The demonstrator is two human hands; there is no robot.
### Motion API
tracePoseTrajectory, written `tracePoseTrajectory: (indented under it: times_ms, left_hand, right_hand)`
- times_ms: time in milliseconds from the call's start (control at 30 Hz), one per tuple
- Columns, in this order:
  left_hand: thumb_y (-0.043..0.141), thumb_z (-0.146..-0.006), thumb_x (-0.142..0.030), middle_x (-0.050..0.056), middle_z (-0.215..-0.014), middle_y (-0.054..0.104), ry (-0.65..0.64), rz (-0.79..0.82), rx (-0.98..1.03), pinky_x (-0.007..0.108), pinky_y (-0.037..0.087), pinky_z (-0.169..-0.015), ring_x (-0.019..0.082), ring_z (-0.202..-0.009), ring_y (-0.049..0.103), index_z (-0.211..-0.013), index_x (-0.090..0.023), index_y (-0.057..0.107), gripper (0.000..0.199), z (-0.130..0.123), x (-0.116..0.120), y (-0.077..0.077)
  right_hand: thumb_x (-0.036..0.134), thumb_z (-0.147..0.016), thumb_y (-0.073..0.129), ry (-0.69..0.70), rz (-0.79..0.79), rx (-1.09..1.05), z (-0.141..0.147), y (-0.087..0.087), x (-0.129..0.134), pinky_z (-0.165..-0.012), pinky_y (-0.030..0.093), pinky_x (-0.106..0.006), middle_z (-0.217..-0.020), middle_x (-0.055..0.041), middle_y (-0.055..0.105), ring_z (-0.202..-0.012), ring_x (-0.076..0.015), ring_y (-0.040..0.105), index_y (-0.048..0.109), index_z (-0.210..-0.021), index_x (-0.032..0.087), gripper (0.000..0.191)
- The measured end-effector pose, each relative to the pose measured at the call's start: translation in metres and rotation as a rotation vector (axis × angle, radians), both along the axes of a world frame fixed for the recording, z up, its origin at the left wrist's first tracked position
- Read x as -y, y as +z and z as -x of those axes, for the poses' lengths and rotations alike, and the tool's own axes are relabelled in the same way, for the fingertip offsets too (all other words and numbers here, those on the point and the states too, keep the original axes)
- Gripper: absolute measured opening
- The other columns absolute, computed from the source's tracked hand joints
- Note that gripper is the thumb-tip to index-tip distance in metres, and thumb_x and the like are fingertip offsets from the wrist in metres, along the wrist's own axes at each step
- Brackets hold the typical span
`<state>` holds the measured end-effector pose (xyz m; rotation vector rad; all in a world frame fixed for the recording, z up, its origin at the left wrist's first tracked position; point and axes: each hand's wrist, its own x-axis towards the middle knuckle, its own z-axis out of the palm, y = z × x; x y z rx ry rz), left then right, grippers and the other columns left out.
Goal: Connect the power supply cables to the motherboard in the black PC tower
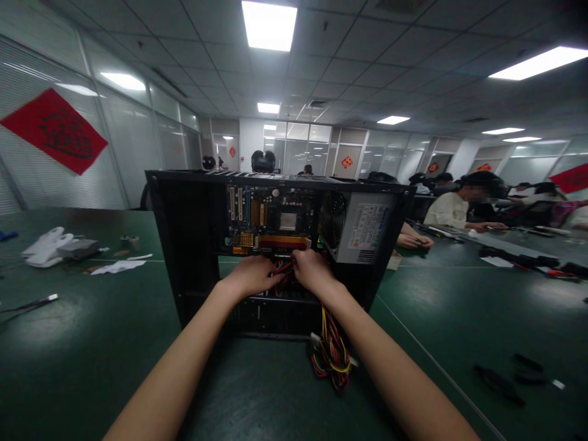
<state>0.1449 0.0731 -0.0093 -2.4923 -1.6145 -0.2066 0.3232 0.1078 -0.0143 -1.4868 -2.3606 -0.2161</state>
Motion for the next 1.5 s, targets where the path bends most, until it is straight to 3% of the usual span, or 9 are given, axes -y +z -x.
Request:
tracePoseTrajectory:
  times_ms: [333, 1067, 1500]
  left_hand:
    - [0.041, -0.092, -0.056, 0.009, -0.096, 0.071, -0.021, -0.005, 0.032, 0.031, 0.045, -0.069, 0.026, -0.090, 0.065, -0.095, -0.023, 0.073, 0.046, -0.0004, -0.0007, -0.0003]
    - [0.040, -0.093, -0.050, 0.010, -0.091, 0.072, 0.038, -0.064, 0.021, 0.033, 0.044, -0.068, 0.027, -0.085, 0.067, -0.094, -0.023, 0.074, 0.043, -0.0044, 0.0019, 0.0027]
    - [0.048, -0.089, -0.051, 0.008, -0.086, 0.072, 0.073, -0.021, 0.065, 0.030, 0.043, -0.065, 0.026, -0.081, 0.067, -0.092, -0.024, 0.074, 0.038, -0.0065, 0.0028, 0.0040]
  right_hand:
    - [0.014, -0.088, 0.046, -0.001, -0.015, 0.010, -0.0012, 0.0015, 0.0010, -0.071, 0.050, -0.032, -0.097, -0.0138, 0.072, -0.090, -0.0275, 0.070, 0.069, -0.103, 0.018, 0.028]
    - [0.019, -0.091, 0.046, -0.031, 0.005, -0.016, -0.0003, 0.0027, -0.0010, -0.075, 0.049, -0.031, -0.100, -0.0130, 0.072, -0.093, -0.0262, 0.069, 0.069, -0.104, 0.019, 0.027]
    - [0.025, -0.092, 0.048, -0.073, 0.025, 0.000, 0.0002, 0.0031, -0.0031, -0.073, 0.049, -0.031, -0.098, -0.0147, 0.072, -0.090, -0.0263, 0.070, 0.073, -0.099, 0.017, 0.027]
